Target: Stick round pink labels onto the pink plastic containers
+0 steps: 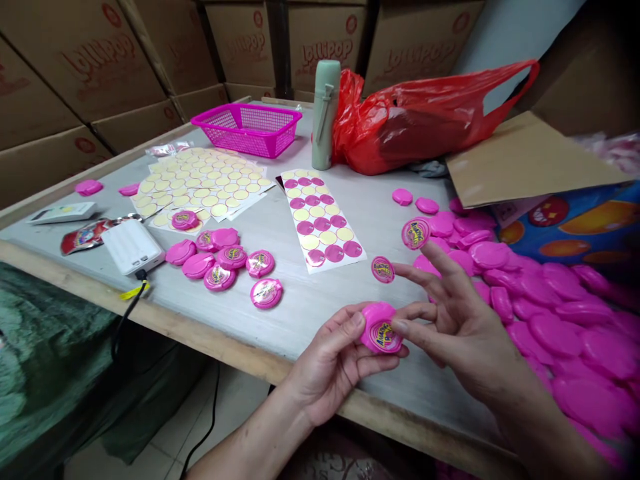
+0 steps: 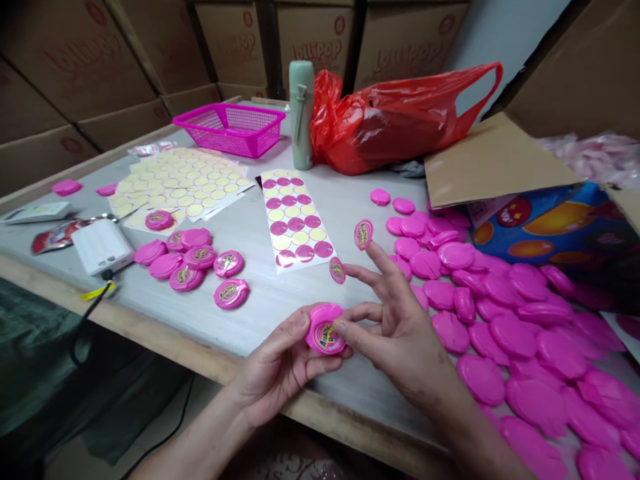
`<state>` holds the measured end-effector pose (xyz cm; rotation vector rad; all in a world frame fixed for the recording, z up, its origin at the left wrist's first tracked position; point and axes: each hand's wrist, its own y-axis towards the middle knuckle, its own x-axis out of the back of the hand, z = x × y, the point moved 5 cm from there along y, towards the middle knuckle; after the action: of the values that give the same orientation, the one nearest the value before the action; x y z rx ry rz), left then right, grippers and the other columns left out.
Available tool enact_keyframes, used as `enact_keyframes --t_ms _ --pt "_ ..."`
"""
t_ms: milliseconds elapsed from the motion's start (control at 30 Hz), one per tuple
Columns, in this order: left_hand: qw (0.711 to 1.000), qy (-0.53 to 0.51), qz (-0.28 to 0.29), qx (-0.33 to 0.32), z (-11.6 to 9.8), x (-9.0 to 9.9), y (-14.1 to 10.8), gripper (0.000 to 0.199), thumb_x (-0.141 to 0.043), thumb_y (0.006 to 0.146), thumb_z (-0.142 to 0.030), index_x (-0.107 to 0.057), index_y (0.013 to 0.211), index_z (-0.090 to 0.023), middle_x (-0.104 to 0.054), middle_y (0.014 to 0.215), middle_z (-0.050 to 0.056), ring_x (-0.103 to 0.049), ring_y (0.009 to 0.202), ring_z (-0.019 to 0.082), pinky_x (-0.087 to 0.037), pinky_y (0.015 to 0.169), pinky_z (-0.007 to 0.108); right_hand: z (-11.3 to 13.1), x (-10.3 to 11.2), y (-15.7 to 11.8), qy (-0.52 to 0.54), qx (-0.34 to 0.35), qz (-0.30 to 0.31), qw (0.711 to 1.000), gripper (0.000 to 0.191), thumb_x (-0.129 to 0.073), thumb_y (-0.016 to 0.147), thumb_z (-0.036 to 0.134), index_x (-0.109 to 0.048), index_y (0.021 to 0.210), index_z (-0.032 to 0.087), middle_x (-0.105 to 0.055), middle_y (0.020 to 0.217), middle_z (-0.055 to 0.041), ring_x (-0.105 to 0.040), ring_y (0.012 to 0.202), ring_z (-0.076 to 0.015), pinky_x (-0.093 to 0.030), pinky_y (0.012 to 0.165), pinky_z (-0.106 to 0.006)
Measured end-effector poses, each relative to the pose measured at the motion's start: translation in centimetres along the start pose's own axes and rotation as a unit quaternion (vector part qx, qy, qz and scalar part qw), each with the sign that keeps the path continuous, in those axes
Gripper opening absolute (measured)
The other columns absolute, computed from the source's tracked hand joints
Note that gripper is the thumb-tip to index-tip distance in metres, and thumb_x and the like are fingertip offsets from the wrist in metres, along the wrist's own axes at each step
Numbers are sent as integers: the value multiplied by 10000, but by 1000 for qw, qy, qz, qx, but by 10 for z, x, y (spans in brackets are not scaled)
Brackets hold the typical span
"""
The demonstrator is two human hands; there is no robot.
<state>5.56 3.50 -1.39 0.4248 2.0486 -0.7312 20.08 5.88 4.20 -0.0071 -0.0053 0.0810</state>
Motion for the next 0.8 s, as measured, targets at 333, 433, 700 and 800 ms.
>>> enact_keyframes --t_ms 333,433,700,800 --pt "1000 7 0 -1 0 0 -1 344 -655 924 -308 -618 1210 -119 -750 1066 143 -765 931 266 -615 789 273 2 -1 -3 -41 13 -16 999 938 -808 801 212 -303 1528 521 -536 1490 -56 -713 715 -120 -629 550 -246" --pt "1000 4 0 -4 -1 -1 0 332 -655 924 -297 -624 1204 -119 -749 1066 137 -765 932 269 -619 785 271 3 -2 -3 -59 21 -17 998 926 -803 808 221 -306 1528 523 -521 1501 -59 -714 728 -127 -633 562 -258" --pt "1000 -16 -8 -15 -2 -1 -1 287 -630 942 -231 -635 1208 -124 -746 1049 109 -760 890 197 -629 808 290 4 -6 -7 -108 47 -47 992 896 -758 833 192 -306 1526 535 -531 1476 -52 -703 729 -126 -554 450 -206" --pt "1000 -19 -17 -13 -1 0 -2 298 -615 956 -232 -620 1234 -126 -737 1109 119 -748 907 174 -629 821 296 4 -9 -9 -140 68 -71 985 897 -740 819 148 -327 1517 534 -526 1485 -42 -710 752 -128 -498 411 -179"
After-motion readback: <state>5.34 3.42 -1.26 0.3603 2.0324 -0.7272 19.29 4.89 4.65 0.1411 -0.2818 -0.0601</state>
